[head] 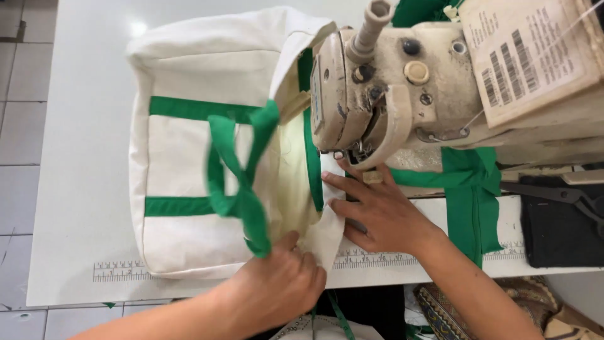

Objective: The person sews a green fabric strip onto the edge of a white tote bag using a sewing machine. They guide the fabric under the needle, stitch along the edge, and then use scissors to cut the thread and trim excess material.

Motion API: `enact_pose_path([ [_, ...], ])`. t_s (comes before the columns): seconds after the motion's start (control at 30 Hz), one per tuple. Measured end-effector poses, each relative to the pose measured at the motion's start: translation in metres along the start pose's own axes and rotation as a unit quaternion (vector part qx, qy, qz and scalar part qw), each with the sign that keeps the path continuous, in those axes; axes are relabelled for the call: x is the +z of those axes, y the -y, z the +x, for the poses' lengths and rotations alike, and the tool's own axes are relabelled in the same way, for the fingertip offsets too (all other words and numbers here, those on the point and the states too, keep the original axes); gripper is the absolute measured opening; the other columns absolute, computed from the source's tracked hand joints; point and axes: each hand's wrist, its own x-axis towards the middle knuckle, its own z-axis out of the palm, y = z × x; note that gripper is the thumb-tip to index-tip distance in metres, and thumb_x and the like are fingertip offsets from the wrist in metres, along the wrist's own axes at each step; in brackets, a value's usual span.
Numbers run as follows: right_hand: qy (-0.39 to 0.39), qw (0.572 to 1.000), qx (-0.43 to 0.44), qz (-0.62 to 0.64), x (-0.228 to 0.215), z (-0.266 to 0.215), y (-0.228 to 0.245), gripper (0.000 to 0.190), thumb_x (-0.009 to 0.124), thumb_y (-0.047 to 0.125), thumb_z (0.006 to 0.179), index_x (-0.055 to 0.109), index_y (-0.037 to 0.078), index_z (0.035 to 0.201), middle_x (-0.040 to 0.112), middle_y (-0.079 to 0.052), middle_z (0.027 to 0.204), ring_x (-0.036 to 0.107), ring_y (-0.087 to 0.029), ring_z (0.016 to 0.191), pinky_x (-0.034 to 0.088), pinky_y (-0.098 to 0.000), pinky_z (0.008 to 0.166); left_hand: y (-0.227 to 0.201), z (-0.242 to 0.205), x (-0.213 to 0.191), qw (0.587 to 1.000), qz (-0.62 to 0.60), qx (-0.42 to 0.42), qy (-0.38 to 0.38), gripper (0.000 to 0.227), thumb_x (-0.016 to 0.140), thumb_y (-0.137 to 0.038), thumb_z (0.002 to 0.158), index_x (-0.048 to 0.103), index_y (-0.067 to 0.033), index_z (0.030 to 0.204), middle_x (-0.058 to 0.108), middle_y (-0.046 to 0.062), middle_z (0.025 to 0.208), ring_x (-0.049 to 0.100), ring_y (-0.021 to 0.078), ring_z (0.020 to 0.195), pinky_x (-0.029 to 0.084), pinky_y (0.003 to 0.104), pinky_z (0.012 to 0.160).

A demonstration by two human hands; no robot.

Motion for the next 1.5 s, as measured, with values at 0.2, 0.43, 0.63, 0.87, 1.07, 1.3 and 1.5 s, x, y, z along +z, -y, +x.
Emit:
enact_pose_path([
  [0.2, -0.007, 0.999, -0.021, -0.047, 0.002, -0.009, 0.001, 0.033, 0.066, 0.027, 0.085, 0.067, 0.014, 0.115, 0.052, -0.012, 0.152, 0.041, -0.038, 0.148, 0.024, -0.0758, 0.11, 0.036, 0.019, 0.033, 0.959, -0.278, -0.045, -0.011, 0.043, 0.046, -0.036, 0.103, 0.07, -0.0081, 0.081, 0.058, 0.011, 0.09, 0.061, 0.0409, 0.09, 0.038, 0.065, 0.082],
  [0.43, -0.041, 0.995, -0.055, -0.067, 0.003, -0.008, 0.0, 0.031, 0.064, 0.023, 0.089, 0.065, 0.01, 0.116, 0.062, -0.006, 0.125, 0.062, -0.028, 0.122, 0.042, -0.052, 0.085, 0.042, 0.016, 0.026, 0.916, -0.318, -0.158, -0.188, 0.023, 0.052, -0.015, 0.097, 0.056, -0.0004, 0.08, 0.047, 0.018, 0.088, 0.05, 0.0386, 0.075, 0.043, 0.05, 0.068],
  [0.63, 0.057, 0.993, 0.035, 0.1, 0.016, -0.011, -0.012, 0.048, 0.049, 0.015, 0.079, 0.058, 0.015, 0.126, 0.059, -0.008, 0.127, 0.056, -0.03, 0.136, 0.04, -0.0472, 0.061, 0.057, 0.026, 0.022, 0.952, -0.191, -0.196, -0.133, 0.026, 0.056, -0.018, 0.095, 0.054, -0.0037, 0.074, 0.044, 0.016, 0.085, 0.051, 0.0335, 0.067, 0.043, 0.045, 0.052],
  [0.87, -0.068, 0.993, -0.018, 0.093, 0.032, -0.013, -0.012, 0.032, 0.05, 0.017, 0.088, 0.072, 0.024, 0.111, 0.057, -0.003, 0.105, 0.06, -0.035, 0.118, 0.044, -0.0491, 0.091, 0.068, 0.026, 0.066, 0.952, -0.06, -0.282, -0.107, 0.009, 0.059, -0.016, 0.092, 0.062, -0.0192, 0.1, 0.054, 0.0, 0.101, 0.069, 0.0194, 0.065, 0.055, 0.029, 0.051],
  [1.07, -0.066, 0.988, 0.011, 0.14, 0.022, -0.006, -0.009, 0.023, 0.054, 0.02, 0.092, 0.07, 0.019, 0.108, 0.062, -0.005, 0.106, 0.066, -0.034, 0.115, 0.056, -0.0409, 0.087, 0.087, 0.021, 0.058, 0.947, -0.174, -0.246, -0.115, 0.016, 0.066, -0.019, 0.094, 0.065, -0.0163, 0.11, 0.057, 0.002, 0.115, 0.073, 0.0273, 0.077, 0.061, 0.033, 0.065],
  [1.3, 0.005, 0.99, 0.003, 0.141, 0.008, -0.005, -0.005, 0.025, 0.053, 0.012, 0.097, 0.06, 0.014, 0.121, 0.053, -0.009, 0.121, 0.052, -0.042, 0.136, 0.059, -0.0412, 0.061, 0.092, 0.023, 0.049, 0.933, -0.257, -0.232, -0.099, 0.014, 0.069, -0.002, 0.093, 0.058, -0.0099, 0.088, 0.048, 0.009, 0.104, 0.059, 0.0281, 0.06, 0.045, 0.042, 0.042],
  [1.5, 0.016, 0.992, 0.001, 0.126, 0.011, -0.007, -0.006, 0.017, 0.055, 0.014, 0.095, 0.062, 0.016, 0.111, 0.053, -0.011, 0.121, 0.051, -0.041, 0.133, 0.058, -0.0422, 0.051, 0.086, 0.029, 0.064, 0.954, -0.082, -0.231, -0.17, 0.016, 0.07, -0.01, 0.085, 0.058, -0.02, 0.08, 0.05, 0.002, 0.093, 0.058, 0.0195, 0.066, 0.036, 0.034, 0.041],
])
